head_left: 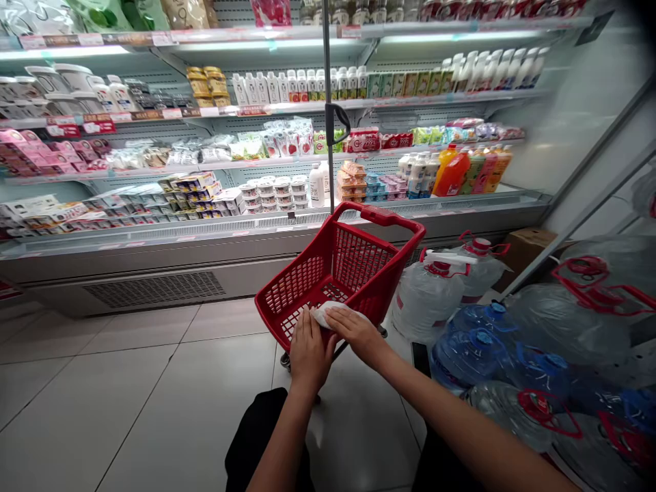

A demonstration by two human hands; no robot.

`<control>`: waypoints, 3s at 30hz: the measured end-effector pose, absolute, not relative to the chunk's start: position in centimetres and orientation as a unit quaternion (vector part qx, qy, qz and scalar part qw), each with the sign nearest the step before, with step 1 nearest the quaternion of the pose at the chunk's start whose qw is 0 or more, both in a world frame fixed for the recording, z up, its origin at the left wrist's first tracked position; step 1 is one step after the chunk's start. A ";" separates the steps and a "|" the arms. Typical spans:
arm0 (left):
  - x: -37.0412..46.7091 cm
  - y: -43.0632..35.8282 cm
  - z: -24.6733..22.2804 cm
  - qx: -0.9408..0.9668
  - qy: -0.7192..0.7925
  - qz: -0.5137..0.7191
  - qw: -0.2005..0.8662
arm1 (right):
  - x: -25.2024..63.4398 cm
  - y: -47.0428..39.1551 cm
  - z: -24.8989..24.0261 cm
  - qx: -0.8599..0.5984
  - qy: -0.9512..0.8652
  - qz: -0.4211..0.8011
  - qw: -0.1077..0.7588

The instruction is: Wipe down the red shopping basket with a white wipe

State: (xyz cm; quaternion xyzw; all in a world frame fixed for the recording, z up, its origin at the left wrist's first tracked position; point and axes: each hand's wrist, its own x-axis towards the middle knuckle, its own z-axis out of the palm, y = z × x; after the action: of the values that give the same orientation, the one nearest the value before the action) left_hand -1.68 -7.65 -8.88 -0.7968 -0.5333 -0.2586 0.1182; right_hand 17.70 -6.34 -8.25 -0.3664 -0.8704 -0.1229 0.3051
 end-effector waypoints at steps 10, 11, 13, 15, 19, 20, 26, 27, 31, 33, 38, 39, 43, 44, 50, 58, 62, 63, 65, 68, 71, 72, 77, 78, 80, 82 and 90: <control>-4.6 -7.3 -7.9 -0.796 -0.551 -0.215 0.127 | 30.4 -3.0 -5.5 -0.474 -0.810 -0.185 0.293; -4.1 -7.2 -8.0 -0.792 -0.557 -0.216 0.128 | 29.8 -3.2 -5.7 -0.485 -0.801 -0.184 0.298; -2.7 -7.1 -8.0 -0.790 -0.556 -0.222 0.130 | 27.1 -4.1 -6.4 -0.489 -0.798 -0.175 0.306; -1.1 -7.1 -7.8 -0.803 -0.536 -0.226 0.128 | 23.8 -5.0 -7.2 -0.468 -0.814 -0.159 0.304; 0.4 -7.1 -7.2 -0.823 -0.508 -0.223 0.120 | 22.2 -5.6 -7.2 -0.413 -0.855 -0.147 0.277; 0.3 -7.1 -7.1 -0.824 -0.507 -0.222 0.119 | 23.5 -5.3 -6.7 -0.413 -0.856 -0.152 0.273; -1.1 -6.8 -7.2 -0.823 -0.508 -0.224 0.118 | 35.2 -2.8 -2.9 -0.523 -0.776 -0.207 0.284; -1.0 -6.7 -7.2 -0.821 -0.511 -0.224 0.118 | 35.9 -2.7 -2.7 -0.537 -0.764 -0.212 0.289; -0.6 -6.8 -7.1 -0.818 -0.516 -0.224 0.119 | 32.7 -3.5 -3.7 -0.530 -0.769 -0.203 0.294; -0.5 -6.9 -6.9 -0.820 -0.512 -0.222 0.123 | 29.9 -4.1 -4.6 -0.495 -0.800 -0.188 0.282; -1.2 -7.6 -6.5 -0.827 -0.505 -0.209 0.129 | 30.5 -4.2 -4.2 -0.466 -0.825 -0.175 0.269; -1.2 -7.8 -6.4 -0.826 -0.508 -0.207 0.129 | 31.8 -4.0 -3.8 -0.487 -0.808 -0.183 0.278; -0.1 -7.9 -6.2 -0.812 -0.527 -0.216 0.129 | 36.3 -3.5 -2.3 -0.563 -0.740 -0.208 0.304; 0.5 -7.8 -6.1 -0.815 -0.522 -0.219 0.125 | 36.4 -3.6 -2.3 -0.566 -0.736 -0.208 0.306; 3.4 -6.4 -5.4 -0.850 -0.475 -0.214 0.079 | 28.9 -4.7 -4.8 -0.514 -0.780 -0.181 0.308; 2.6 -6.4 -5.4 -0.853 -0.472 -0.203 0.090 | 27.9 -4.5 -4.3 -0.434 -0.845 -0.162 0.268; 2.6 -6.7 -5.2 -0.853 -0.472 -0.204 0.088 | 34.7 -3.5 -1.9 -0.516 -0.785 -0.195 0.283; 2.6 -6.8 -5.2 -0.853 -0.472 -0.204 0.087 | 35.4 -3.4 -1.7 -0.528 -0.774 -0.200 0.288; 2.8 -6.8 -5.3 -0.852 -0.474 -0.206 0.086 | 34.8 -3.5 -2.1 -0.537 -0.762 -0.205 0.299; 3.4 -6.7 -5.4 -0.852 -0.472 -0.209 0.088 | 30.3 -4.3 -4.1 -0.512 -0.778 -0.191 0.310; 3.7 -6.4 -5.3 -0.858 -0.463 -0.206 0.085 | 26.4 -5.0 -5.7 -0.456 -0.823 -0.158 0.301; 3.6 -6.4 -5.4 -0.861 -0.458 -0.205 0.084 | 26.2 -5.0 -5.8 -0.437 -0.837 -0.147 0.296; 0.4 -7.6 -6.1 -0.848 -0.481 -0.202 0.091 | 31.2 -3.1 -4.4 -0.427 -0.844 -0.143 0.291; -0.5 -8.0 -6.3 -0.843 -0.490 -0.199 0.095 | 32.4 -2.5 -4.2 -0.444 -0.832 -0.147 0.297; -1.9 -8.8 -6.8 -0.837 -0.501 -0.195 0.100 | 33.4 -1.7 -4.3 -0.479 -0.805 -0.152 0.316; -2.4 -9.2 -7.1 -0.840 -0.498 -0.191 0.099 | 32.4 -1.5 -5.1 -0.499 -0.785 -0.153 0.334; -0.5 -8.0 -7.5 -0.844 -0.486 -0.212 0.086 | 22.3 -5.6 -8.8 -0.431 -0.839 -0.105 0.315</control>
State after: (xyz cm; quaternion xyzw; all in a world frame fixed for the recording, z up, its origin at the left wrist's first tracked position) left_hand -0.52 -8.04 -7.54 -0.8436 -0.4858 -0.2122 0.0857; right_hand 22.26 -5.57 -8.77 -0.4309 -0.8391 -0.1049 0.3149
